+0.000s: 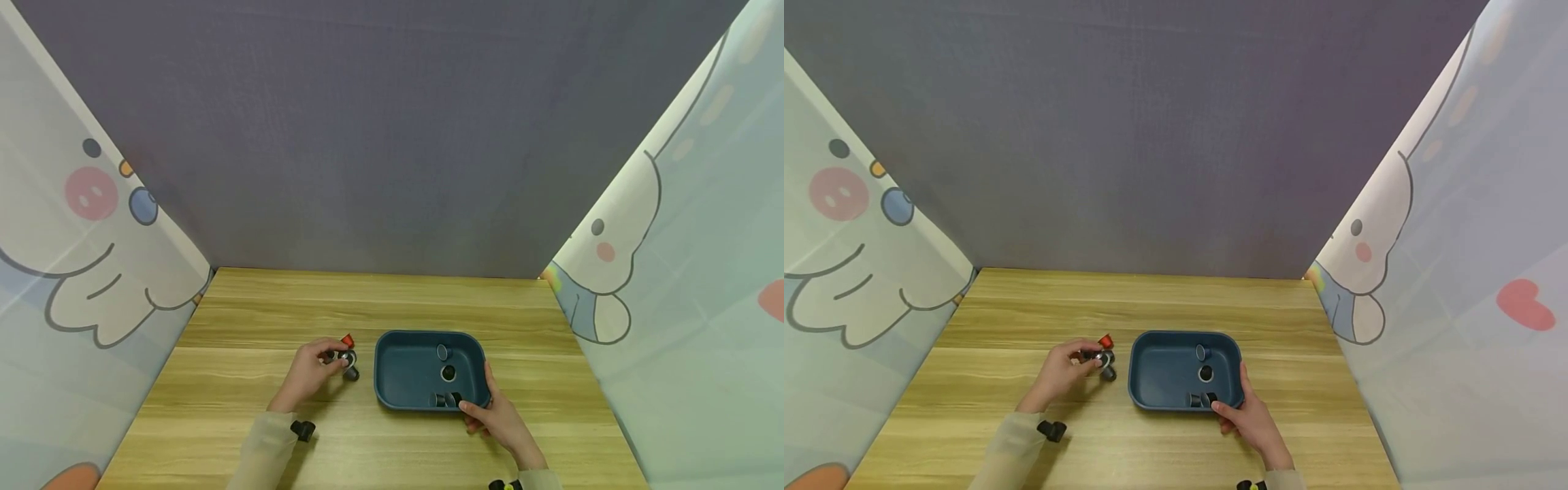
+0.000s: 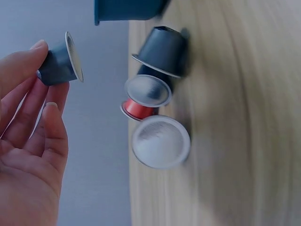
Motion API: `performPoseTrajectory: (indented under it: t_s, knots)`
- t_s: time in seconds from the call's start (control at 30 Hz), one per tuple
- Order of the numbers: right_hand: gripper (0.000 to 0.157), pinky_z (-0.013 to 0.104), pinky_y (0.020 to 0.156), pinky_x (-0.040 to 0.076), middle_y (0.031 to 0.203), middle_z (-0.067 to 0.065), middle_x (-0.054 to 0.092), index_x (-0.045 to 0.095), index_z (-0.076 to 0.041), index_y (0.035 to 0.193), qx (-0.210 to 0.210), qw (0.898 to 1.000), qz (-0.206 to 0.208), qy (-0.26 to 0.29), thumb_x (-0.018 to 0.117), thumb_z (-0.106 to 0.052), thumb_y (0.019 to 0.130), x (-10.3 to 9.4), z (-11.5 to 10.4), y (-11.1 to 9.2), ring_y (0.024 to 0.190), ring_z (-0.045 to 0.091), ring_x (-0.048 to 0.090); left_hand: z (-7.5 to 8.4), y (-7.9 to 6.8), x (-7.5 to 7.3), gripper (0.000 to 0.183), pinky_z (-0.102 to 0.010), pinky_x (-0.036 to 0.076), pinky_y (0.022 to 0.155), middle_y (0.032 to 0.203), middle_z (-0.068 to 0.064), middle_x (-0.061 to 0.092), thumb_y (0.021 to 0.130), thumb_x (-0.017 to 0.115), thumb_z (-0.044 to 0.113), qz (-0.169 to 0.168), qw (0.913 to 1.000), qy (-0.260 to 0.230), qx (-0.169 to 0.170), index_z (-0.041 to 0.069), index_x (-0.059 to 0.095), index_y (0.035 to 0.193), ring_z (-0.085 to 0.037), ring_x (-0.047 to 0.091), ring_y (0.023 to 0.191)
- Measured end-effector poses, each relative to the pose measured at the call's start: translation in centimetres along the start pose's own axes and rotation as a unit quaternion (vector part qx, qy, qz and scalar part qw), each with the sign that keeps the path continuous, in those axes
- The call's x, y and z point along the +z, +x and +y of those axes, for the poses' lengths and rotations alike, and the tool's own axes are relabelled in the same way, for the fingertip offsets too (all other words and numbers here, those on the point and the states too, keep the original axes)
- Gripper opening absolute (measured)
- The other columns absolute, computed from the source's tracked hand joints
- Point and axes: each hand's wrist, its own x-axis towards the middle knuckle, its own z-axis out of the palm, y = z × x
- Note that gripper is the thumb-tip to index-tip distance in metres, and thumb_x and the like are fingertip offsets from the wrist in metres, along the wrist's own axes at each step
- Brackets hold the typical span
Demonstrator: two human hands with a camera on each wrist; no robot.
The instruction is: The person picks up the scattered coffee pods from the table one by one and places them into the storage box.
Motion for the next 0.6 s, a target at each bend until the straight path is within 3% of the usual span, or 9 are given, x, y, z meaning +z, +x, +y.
performPoseTrajectory:
  t_s: [0.13, 0.33, 0.6]
  knots:
    - [0.108, 0.034, 0.052, 0.047, 0.077, 0.019, 0.071, -0.014, -0.025, 0.159, -0.001, 1.000, 0.002, -0.001, 0.072, -0.028, 0.094, 0.0, 0.1, 0.1, 0.067, 0.035, 0.071, 0.6, 0.4, 0.1, 0.023, -0.026, 0.049, 0.062, 0.102, 0.006, 0.071, 0.082, 0.083, 0.012, -0.004, 0.9999, -0.009, 0.012, 0.010, 0.077, 0.104, -0.023, 0.059, 0.074]
    - [0.108, 0.033, 0.052, 0.047, 0.077, 0.020, 0.071, -0.015, -0.026, 0.159, -0.004, 1.000, -0.004, 0.007, 0.072, -0.027, 0.094, 0.0, 0.0, 0.0, 0.066, 0.035, 0.071, 1.5, 1.3, 1.0, 0.022, -0.030, 0.054, 0.070, 0.107, 0.001, 0.072, 0.082, 0.084, 0.012, -0.007, 0.9989, -0.030, 0.036, 0.016, 0.077, 0.103, -0.020, 0.065, 0.086]
    - [0.108, 0.034, 0.051, 0.047, 0.077, 0.019, 0.071, -0.014, -0.026, 0.159, -0.003, 1.000, 0.000, 0.001, 0.072, -0.028, 0.094, 0.0, -0.1, 0.0, 0.066, 0.035, 0.071, 2.6, 2.5, 2.7, 0.023, -0.035, 0.055, 0.068, 0.105, 0.008, 0.071, 0.083, 0.083, 0.016, -0.029, 0.9971, -0.035, 0.061, 0.014, 0.078, 0.105, -0.019, 0.063, 0.079]
